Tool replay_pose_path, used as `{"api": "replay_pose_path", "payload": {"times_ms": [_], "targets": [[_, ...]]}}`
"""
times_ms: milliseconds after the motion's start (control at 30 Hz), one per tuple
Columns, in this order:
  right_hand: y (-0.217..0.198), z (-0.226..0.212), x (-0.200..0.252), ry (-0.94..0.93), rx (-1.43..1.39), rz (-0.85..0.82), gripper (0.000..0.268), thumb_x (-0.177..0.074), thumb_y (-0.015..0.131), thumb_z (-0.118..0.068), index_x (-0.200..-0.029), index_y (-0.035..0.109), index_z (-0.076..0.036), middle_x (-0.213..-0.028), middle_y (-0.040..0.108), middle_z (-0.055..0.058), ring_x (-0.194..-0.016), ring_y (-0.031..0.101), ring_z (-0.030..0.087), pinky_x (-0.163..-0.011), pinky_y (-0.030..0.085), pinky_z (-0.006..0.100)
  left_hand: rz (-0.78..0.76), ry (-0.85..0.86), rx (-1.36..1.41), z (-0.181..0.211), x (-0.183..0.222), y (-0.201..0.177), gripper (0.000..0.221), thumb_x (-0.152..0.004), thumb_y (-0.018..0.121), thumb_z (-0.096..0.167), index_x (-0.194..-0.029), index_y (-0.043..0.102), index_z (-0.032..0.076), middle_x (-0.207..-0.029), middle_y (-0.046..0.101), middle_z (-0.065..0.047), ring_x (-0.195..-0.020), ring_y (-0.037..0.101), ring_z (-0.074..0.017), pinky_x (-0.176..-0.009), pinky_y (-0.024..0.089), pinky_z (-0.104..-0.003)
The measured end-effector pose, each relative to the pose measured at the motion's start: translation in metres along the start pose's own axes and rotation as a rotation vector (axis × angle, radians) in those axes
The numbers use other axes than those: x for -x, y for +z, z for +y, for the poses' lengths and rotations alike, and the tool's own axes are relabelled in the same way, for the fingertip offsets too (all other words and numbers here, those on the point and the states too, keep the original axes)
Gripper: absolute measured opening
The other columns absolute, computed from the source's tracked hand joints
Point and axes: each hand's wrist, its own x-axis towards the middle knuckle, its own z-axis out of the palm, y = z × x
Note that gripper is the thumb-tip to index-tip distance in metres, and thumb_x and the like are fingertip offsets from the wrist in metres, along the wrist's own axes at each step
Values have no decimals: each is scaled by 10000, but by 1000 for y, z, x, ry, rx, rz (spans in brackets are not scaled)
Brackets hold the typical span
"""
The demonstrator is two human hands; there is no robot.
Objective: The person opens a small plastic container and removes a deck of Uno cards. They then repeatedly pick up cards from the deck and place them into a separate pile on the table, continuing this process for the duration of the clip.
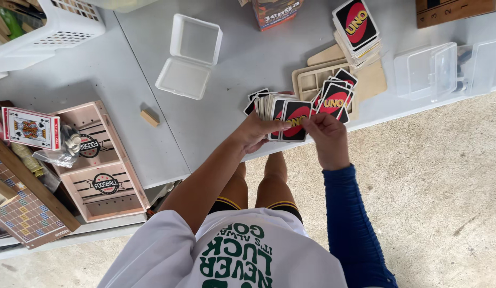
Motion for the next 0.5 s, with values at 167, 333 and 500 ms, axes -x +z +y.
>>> {"api": "replay_pose_path", "payload": {"times_ms": [167,333,500], "targets": [[-45,-3,-10,12,-175,86,169,-1095,735,-143,-1064,668,9,-862,654,30,-754,561,83,-660,418,214,30,-100,78,-1,-6,2,688,-800,802,4,-1440,566,91,-1154,713,-99,-1056,700,-201,-881,615,-385],[-41,-15,-11,-320,540,363,263,-1000,753,-128,-1163,629,38,-1058,701,76,-873,648,103,-716,497,233,48,-99,86,16,-3,17,740,-770,787,0,-1455,543,139,-1179,707,-95,-1065,706,-203,-900,627,-399],[-2,-8,-2,-102,19,-7,199,-1018,732,-96,-1146,652,34,-1027,717,76,-910,652,97,-825,536,237,-2,-84,139,9,-6,22,690,-806,791,6,-1437,547,147,-1205,677,-76,-1099,675,-189,-924,607,-400]]}}
